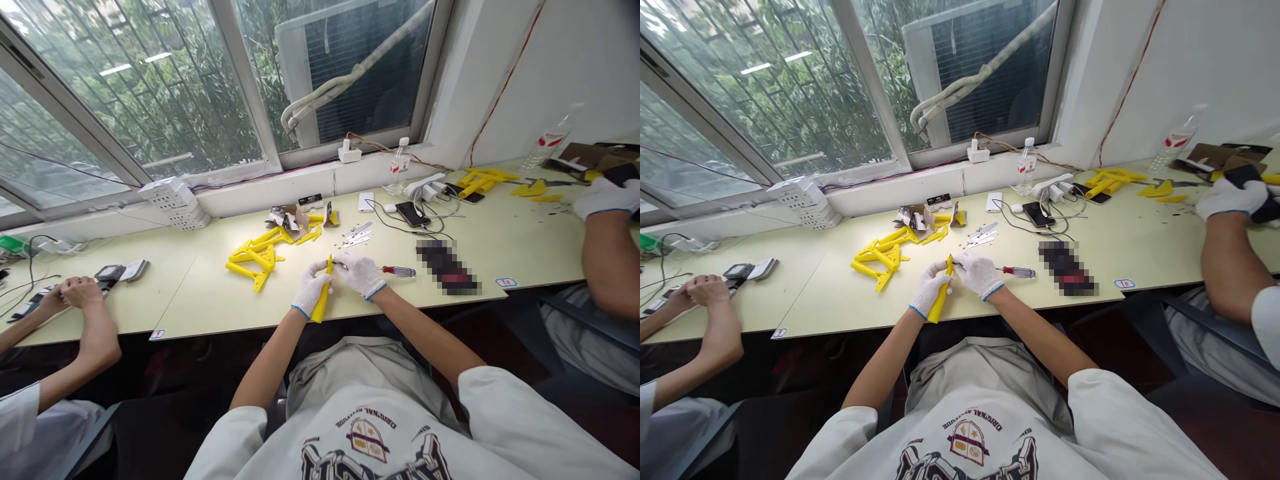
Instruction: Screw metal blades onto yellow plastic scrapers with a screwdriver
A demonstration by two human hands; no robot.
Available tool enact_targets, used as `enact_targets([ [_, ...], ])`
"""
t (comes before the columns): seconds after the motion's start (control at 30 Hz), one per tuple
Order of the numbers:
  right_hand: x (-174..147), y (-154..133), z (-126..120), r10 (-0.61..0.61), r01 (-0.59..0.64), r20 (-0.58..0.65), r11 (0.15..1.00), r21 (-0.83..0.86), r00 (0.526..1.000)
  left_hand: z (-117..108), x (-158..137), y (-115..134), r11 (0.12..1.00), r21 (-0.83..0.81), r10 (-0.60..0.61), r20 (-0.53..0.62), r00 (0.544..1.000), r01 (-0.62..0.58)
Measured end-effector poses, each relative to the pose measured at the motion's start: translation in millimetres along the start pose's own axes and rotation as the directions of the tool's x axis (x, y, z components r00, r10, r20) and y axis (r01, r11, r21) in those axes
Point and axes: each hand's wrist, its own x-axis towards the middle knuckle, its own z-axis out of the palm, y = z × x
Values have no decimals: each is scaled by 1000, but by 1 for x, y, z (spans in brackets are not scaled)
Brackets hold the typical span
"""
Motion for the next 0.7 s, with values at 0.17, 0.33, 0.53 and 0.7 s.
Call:
enact_targets([
  [0.17, 2, 3, 4, -30, 32, -17, 996, 89, 999, 0, 0, -1, 998, 59, 7, -26, 1000, -5],
  [0.33, 6, 9, 14, -29, 35, -49, 992, 123, 998, 2, -2, 0, 995, 99, -6, -62, 998, 12],
  [0.53, 3, 13, 16, -14, 21, -61, 993, 113, 998, 2, -3, 1, 995, 97, -8, -52, 999, 13],
  [0.7, 2, 13, 13, 8, -6, -21, 998, 68, 1000, 1, -3, 0, 995, 102, 5, -45, 999, -1],
])
